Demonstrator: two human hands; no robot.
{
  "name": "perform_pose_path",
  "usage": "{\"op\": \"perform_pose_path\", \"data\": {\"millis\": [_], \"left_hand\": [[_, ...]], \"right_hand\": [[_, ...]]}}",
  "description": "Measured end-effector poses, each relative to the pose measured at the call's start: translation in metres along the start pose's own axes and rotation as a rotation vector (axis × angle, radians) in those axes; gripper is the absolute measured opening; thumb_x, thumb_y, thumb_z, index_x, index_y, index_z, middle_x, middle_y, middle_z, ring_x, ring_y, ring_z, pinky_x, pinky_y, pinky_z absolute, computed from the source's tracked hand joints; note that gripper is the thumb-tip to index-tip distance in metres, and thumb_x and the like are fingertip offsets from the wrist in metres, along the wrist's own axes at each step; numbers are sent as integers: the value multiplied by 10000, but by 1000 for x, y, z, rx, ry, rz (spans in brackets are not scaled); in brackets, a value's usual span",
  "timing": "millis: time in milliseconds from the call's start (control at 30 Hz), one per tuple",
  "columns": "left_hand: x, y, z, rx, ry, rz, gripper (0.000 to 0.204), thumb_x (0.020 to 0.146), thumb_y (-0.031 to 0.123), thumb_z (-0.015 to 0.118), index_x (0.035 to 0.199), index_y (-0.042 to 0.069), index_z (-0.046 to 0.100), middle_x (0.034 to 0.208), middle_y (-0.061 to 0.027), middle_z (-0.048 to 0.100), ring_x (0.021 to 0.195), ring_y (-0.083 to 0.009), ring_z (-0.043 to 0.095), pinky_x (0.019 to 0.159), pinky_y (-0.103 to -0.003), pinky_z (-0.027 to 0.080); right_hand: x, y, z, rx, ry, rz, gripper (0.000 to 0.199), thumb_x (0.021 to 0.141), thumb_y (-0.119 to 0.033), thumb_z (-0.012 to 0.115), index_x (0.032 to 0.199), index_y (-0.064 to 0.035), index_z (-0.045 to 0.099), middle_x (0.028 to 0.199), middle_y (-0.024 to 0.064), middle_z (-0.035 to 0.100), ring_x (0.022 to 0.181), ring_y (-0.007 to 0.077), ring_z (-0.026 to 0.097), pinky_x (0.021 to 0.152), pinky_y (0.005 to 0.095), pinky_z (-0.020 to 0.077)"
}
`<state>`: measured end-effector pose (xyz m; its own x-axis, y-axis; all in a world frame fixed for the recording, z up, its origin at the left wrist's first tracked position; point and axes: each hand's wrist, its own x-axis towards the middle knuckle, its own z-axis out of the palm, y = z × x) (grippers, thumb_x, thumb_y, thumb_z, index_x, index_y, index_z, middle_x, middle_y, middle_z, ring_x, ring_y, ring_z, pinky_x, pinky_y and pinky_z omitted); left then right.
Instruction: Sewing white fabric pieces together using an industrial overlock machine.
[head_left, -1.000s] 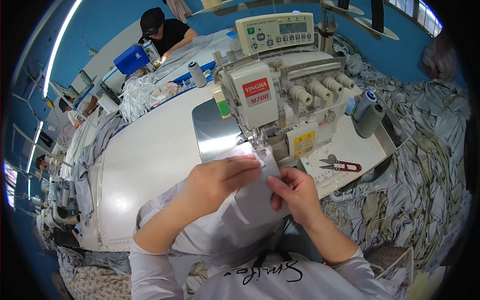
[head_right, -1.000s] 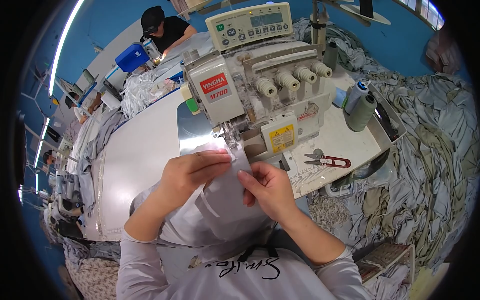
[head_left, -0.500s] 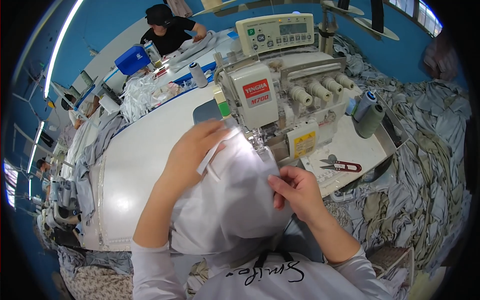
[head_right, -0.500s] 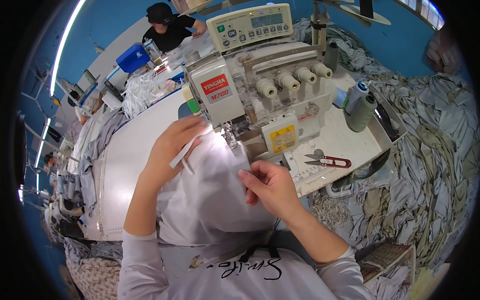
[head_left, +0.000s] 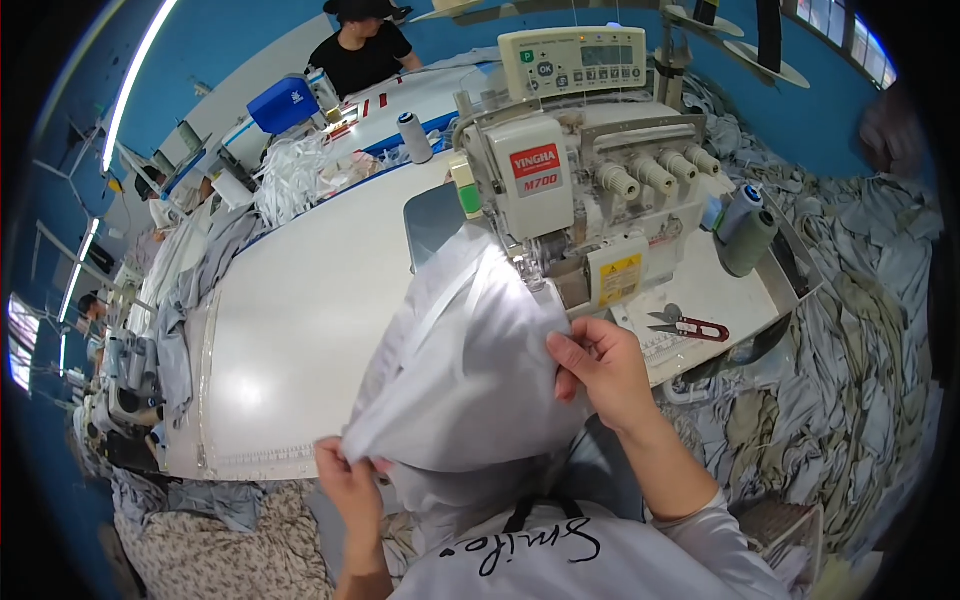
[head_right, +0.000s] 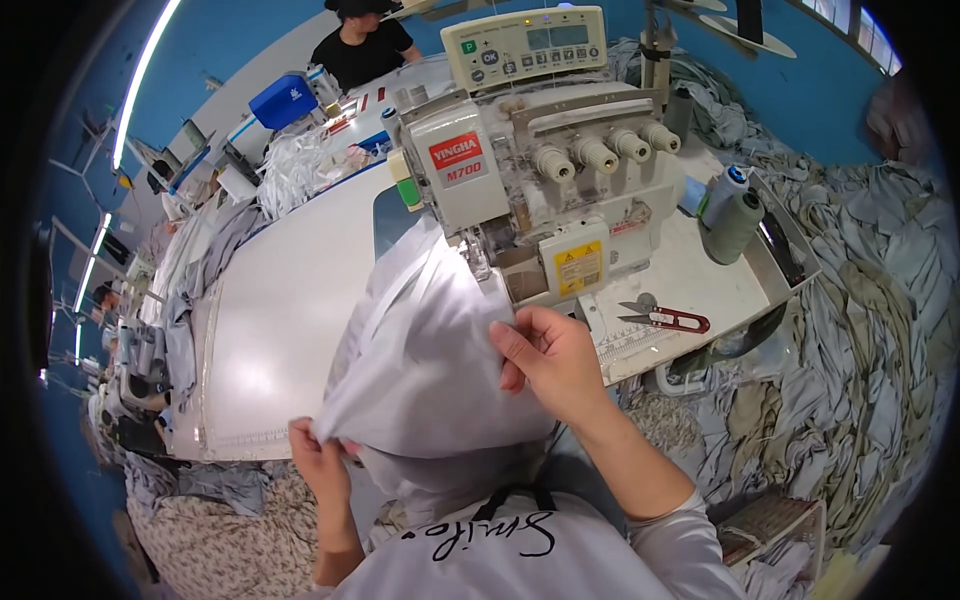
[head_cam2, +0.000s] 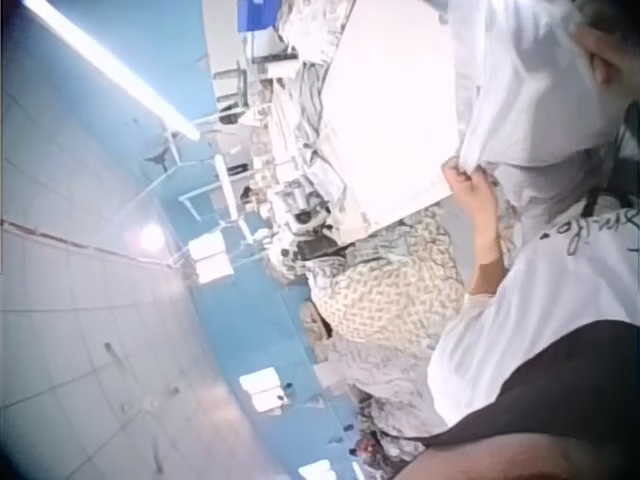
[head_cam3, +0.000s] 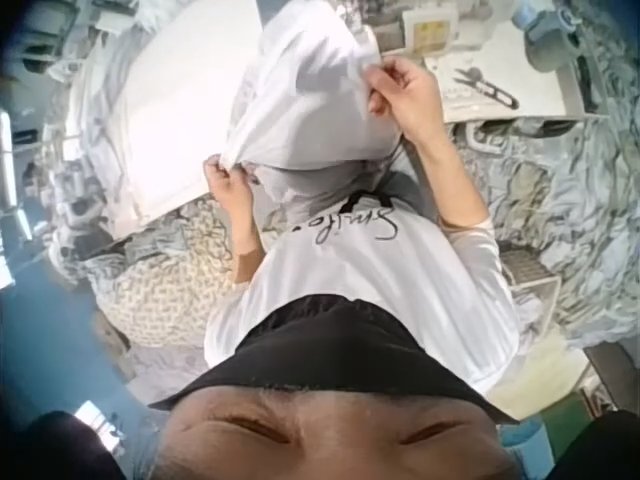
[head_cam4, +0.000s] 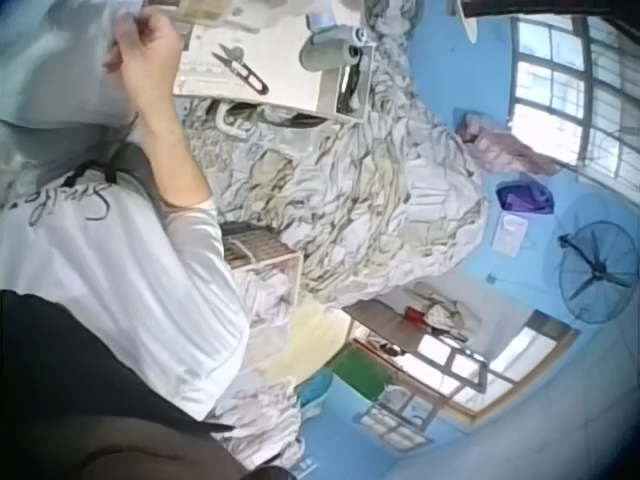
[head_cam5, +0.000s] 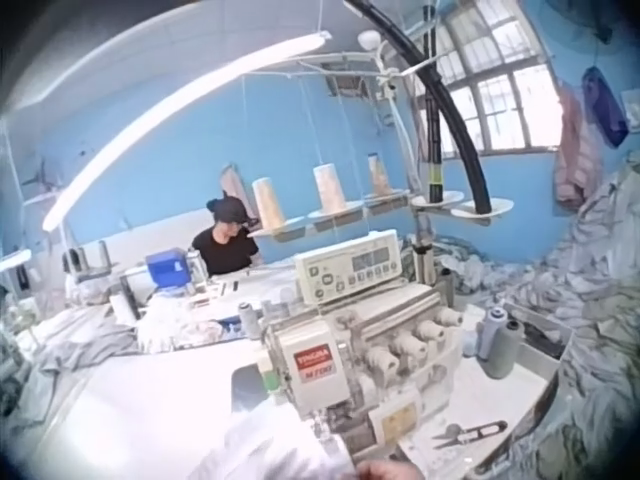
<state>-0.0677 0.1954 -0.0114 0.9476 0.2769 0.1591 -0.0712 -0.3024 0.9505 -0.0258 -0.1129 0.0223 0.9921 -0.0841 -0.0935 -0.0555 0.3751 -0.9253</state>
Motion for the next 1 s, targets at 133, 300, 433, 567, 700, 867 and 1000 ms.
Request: {"op": "perform_pose_path", "data": {"millis": [133,300,433,567,700,867,1000], "left_hand": [[39,16,18,-160,155,143,167,903,18,493,1031,60,395,792,28,376,673,-55,449,532,-208,390],[75,49,38,-298,19,351,185,929,27,492,1060,51,364,893,20,348,817,-59,368,748,-174,331],[99,62,37,-214,-44,458,188,950,0,414,1106,54,323,959,-15,390,835,-79,390,783,-187,343],[122,73,39,-181,13,495,209,942,-16,406,1122,54,326,970,-15,395,851,-79,410,779,-181,340],[145,86,35,-158,8,513,214,940,-17,413,1123,52,326,994,-27,414,875,-76,424,792,-184,348],[172,108,41,-115,77,628,223,936,6,465,1113,47,335,983,-43,457,860,-80,466,777,-205,389],[199,122,34,-108,81,658,234,922,3,475,1109,44,339,953,-40,462,817,-79,481,742,-206,400]], "right_hand": [[1,1,1,2,-19,-4,175,875,-160,655,837,-8,577,597,23,565,458,91,543,431,223,431],[1,0,-3,6,-29,17,160,868,-143,661,843,-10,576,616,19,566,458,90,544,427,217,426],[2,0,-6,-6,-56,20,145,859,-125,667,845,-13,575,623,22,568,453,90,542,421,208,420],[3,-2,-6,14,-60,33,144,858,-124,667,849,-14,575,626,24,569,449,90,539,419,206,417],[2,-4,-5,13,-75,31,147,856,-124,671,846,-17,570,631,24,570,448,91,539,416,207,417],[3,-2,-6,33,-76,28,150,857,-124,671,832,-22,564,633,24,572,449,95,542,414,210,417],[4,-2,-5,33,-96,32,153,859,-126,669,821,-27,560,632,23,572,451,99,544,415,212,419]]}}
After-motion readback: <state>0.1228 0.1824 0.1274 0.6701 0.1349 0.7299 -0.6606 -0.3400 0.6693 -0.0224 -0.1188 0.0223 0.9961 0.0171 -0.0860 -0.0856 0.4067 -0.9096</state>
